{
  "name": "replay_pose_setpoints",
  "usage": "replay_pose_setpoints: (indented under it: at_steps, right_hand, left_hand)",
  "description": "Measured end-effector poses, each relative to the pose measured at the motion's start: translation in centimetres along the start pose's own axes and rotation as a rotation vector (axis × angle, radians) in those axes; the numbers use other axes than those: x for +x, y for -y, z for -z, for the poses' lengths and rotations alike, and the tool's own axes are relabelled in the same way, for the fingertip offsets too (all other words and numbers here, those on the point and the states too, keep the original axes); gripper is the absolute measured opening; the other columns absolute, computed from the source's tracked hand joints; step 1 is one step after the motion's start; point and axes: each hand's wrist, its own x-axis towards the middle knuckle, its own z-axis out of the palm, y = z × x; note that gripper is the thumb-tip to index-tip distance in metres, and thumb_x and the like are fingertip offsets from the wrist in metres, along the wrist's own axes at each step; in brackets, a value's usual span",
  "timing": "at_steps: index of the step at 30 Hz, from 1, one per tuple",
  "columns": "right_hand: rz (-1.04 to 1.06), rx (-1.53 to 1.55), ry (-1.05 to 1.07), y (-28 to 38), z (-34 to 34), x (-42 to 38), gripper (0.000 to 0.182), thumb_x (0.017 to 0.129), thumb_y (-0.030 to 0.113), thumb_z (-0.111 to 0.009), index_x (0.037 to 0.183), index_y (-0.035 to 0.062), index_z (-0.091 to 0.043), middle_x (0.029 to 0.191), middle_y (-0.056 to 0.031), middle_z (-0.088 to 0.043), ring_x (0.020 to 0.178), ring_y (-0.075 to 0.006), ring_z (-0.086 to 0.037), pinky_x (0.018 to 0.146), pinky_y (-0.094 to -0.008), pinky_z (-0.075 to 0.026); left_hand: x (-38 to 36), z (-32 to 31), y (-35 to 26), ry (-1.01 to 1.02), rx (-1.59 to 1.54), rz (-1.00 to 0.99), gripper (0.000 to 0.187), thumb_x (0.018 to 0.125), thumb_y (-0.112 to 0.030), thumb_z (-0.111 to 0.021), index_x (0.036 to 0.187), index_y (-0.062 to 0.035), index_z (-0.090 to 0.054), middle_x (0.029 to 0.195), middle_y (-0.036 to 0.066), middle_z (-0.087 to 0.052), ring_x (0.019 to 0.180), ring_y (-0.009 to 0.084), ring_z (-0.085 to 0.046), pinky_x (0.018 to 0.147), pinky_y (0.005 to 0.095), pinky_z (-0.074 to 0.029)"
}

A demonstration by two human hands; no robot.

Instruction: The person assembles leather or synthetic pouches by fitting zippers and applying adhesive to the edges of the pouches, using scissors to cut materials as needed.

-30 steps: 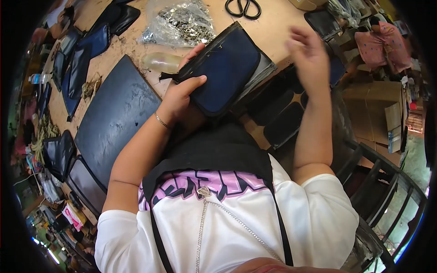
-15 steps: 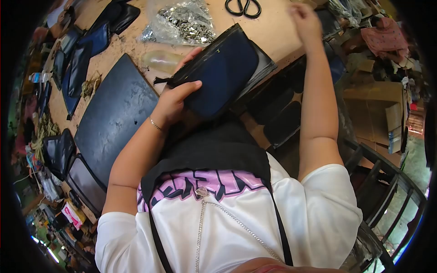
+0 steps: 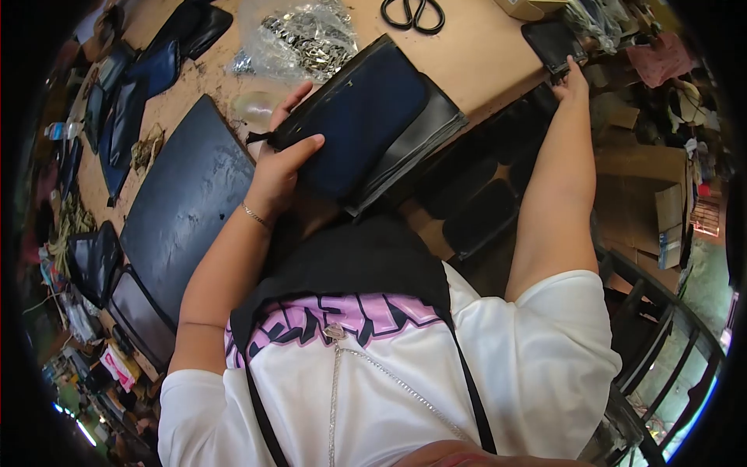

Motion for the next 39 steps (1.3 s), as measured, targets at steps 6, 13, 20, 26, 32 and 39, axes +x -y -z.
replay_pose_setpoints:
  at_steps: [6, 13, 20, 26, 32, 39]
  right_hand:
    - [0.032, -0.187, -0.004, 0.6, 0.1, 2.2, 0.027, 0.085, 0.012, -0.076, 0.108, 0.0079, -0.063, 0.100, -0.0087, -0.068, 0.086, -0.0280, -0.066, 0.073, -0.0402, -0.054]
    - [0.361, 0.028, 0.346, -1.5, 1.4, -6.9, 0.043, 0.084, -0.009, -0.062, 0.123, 0.0034, -0.052, 0.116, -0.0118, -0.062, 0.106, -0.0274, -0.063, 0.093, -0.0416, -0.054]
    - [0.373, 0.073, 0.477, -0.8, 2.3, -15.3, 0.049, 0.086, -0.006, -0.061, 0.132, 0.0028, -0.046, 0.121, -0.0137, -0.059, 0.111, -0.0287, -0.061, 0.096, -0.0432, -0.052]
    - [0.385, 0.059, 0.535, -0.3, 2.3, -17.6, 0.052, 0.087, -0.004, -0.060, 0.136, 0.0033, -0.044, 0.124, -0.0129, -0.059, 0.115, -0.0278, -0.059, 0.100, -0.0425, -0.050]
    - [0.359, 0.077, 0.571, -0.6, 1.9, -18.3, 0.052, 0.087, -0.004, -0.060, 0.136, 0.0035, -0.045, 0.124, -0.0122, -0.059, 0.116, -0.0276, -0.058, 0.101, -0.0417, -0.048]
    - [0.347, 0.084, 0.602, -0.2, 1.8, -17.6, 0.049, 0.089, 0.000, -0.061, 0.136, 0.0014, -0.048, 0.128, -0.0134, -0.058, 0.120, -0.0291, -0.057, 0.103, -0.0422, -0.046]
  left_hand:
    - [0.9, 0.3, -0.1, -0.022, -0.015, 0.007, 0.071, 0.079, 0.000, -0.064, 0.146, -0.0062, -0.039, 0.131, 0.010, -0.055, 0.121, 0.0208, -0.053, 0.105, 0.0321, -0.042]
    - [-0.1, -0.4, -1.0, 0.053, -0.038, 0.107, 0.071, 0.079, -0.004, -0.066, 0.145, -0.0066, -0.041, 0.133, 0.010, -0.053, 0.121, 0.0210, -0.053, 0.106, 0.0323, -0.041]
    - [0.0, 0.0, 0.5, 0.022, -0.113, 0.094, 0.065, 0.089, -0.020, -0.067, 0.147, -0.0099, -0.040, 0.135, 0.010, -0.052, 0.122, 0.0207, -0.052, 0.107, 0.0339, -0.041]
    - [0.3, 0.2, 1.4, -0.043, -0.052, 0.036, 0.049, 0.105, -0.034, -0.047, 0.146, -0.0079, -0.044, 0.141, 0.008, -0.049, 0.128, 0.0184, -0.048, 0.110, 0.0334, -0.038]
    - [-0.2, 0.7, 1.3, 0.037, -0.245, 0.055, 0.048, 0.107, -0.034, -0.041, 0.147, -0.0072, -0.042, 0.146, 0.007, -0.044, 0.132, 0.0172, -0.044, 0.113, 0.0330, -0.034]
    - [0.3, 1.4, 2.0, -0.066, 0.074, -0.063, 0.064, 0.098, -0.039, -0.057, 0.151, -0.0077, -0.035, 0.142, 0.011, -0.046, 0.129, 0.0201, -0.046, 0.111, 0.0340, -0.033]
